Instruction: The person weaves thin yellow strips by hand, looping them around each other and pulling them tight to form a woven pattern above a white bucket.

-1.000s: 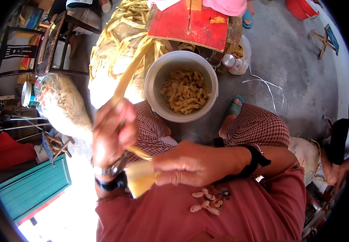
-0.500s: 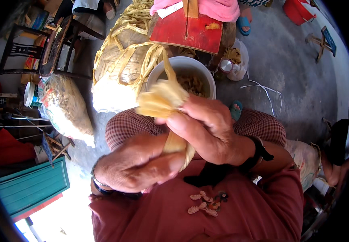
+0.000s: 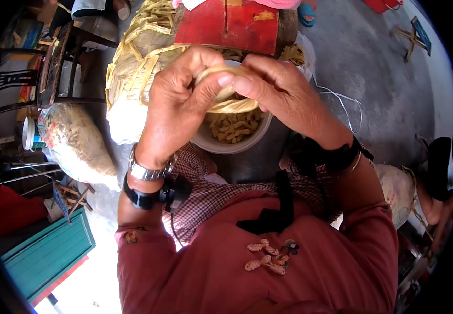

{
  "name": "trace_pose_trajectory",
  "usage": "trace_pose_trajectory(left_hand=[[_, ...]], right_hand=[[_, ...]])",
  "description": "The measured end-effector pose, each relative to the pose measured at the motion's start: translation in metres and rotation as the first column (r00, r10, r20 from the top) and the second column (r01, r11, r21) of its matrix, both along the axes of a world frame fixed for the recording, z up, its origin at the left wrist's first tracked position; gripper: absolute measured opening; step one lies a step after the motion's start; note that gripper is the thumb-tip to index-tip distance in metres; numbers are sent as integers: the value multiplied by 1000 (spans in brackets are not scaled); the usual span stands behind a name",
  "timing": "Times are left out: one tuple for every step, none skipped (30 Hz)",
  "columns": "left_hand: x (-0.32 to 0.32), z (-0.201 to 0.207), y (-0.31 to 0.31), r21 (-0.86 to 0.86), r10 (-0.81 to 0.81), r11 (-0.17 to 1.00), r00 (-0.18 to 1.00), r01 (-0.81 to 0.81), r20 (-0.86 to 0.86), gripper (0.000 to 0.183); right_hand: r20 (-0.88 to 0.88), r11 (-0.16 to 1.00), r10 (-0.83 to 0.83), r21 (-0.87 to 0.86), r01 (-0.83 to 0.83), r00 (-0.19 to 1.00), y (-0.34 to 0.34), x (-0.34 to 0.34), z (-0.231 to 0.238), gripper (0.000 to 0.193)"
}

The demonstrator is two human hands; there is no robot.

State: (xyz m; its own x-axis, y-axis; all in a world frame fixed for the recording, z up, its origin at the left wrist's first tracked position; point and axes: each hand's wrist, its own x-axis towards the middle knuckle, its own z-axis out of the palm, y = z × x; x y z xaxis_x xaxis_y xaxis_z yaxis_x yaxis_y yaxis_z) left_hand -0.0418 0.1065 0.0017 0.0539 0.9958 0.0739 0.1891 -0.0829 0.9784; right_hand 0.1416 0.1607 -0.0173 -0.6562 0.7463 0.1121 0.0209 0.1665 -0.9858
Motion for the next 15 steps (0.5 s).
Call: trace_pose_trajectory(left_hand=[[-2,-6,4,29,-31,999,998,30,46,11],[-3,-11,7,60,-62,997,994,56,92,13],[-4,-13,11,39,-72,997,978,66,196,13],[-4,-15,13,20,-78,997,951,76,298,13],[-5,-16,15,2,-79,996,915,85,397,14],[-6,-19,15,-17,-85,995,905,102,416,14],[-7,-21,15,-36,-90,992,896,117,435,14],[-9,-24,15,-54,-93,990,886,132,454,15],[-10,-28,15,-34,-105,991,912,129,397,16],[-9,-28,14,-45,-95,991,906,124,412,18],[-5,-27,12,-55,-86,991,901,120,426,20],[-4,-27,11,-64,-76,991,895,116,439,22],[-7,-32,12,-13,-88,996,967,94,238,30],[-7,-32,10,-18,-84,996,971,90,222,33],[-5,-31,7,-22,-82,996,975,88,204,37]], right_hand=[[31,998,-36,55,35,999,4,-1,-7,36],[59,992,-72,110,65,996,6,-1,-11,34],[-8,999,-47,27,47,999,7,0,-11,31],[-39,997,-69,18,70,997,6,-2,-10,31],[-70,996,-90,9,91,993,4,-4,-10,30],[-102,993,-115,-2,115,988,3,-6,-10,29],[-75,996,-87,-28,85,993,3,-6,-12,29],[-48,997,-57,-55,55,997,4,-5,-16,30],[-22,996,-29,-80,27,999,4,-5,-19,30],[-36,991,-34,-128,29,999,3,-6,-21,31],[-49,984,-40,-175,31,998,2,-7,-23,32],[-63,975,-47,-220,32,997,1,-8,-25,33],[-101,960,-56,-279,26,993,1,-9,-27,34],[-138,941,-68,-337,18,988,1,-11,-28,34],[-175,920,-85,-392,10,981,1,-12,-30,35]])
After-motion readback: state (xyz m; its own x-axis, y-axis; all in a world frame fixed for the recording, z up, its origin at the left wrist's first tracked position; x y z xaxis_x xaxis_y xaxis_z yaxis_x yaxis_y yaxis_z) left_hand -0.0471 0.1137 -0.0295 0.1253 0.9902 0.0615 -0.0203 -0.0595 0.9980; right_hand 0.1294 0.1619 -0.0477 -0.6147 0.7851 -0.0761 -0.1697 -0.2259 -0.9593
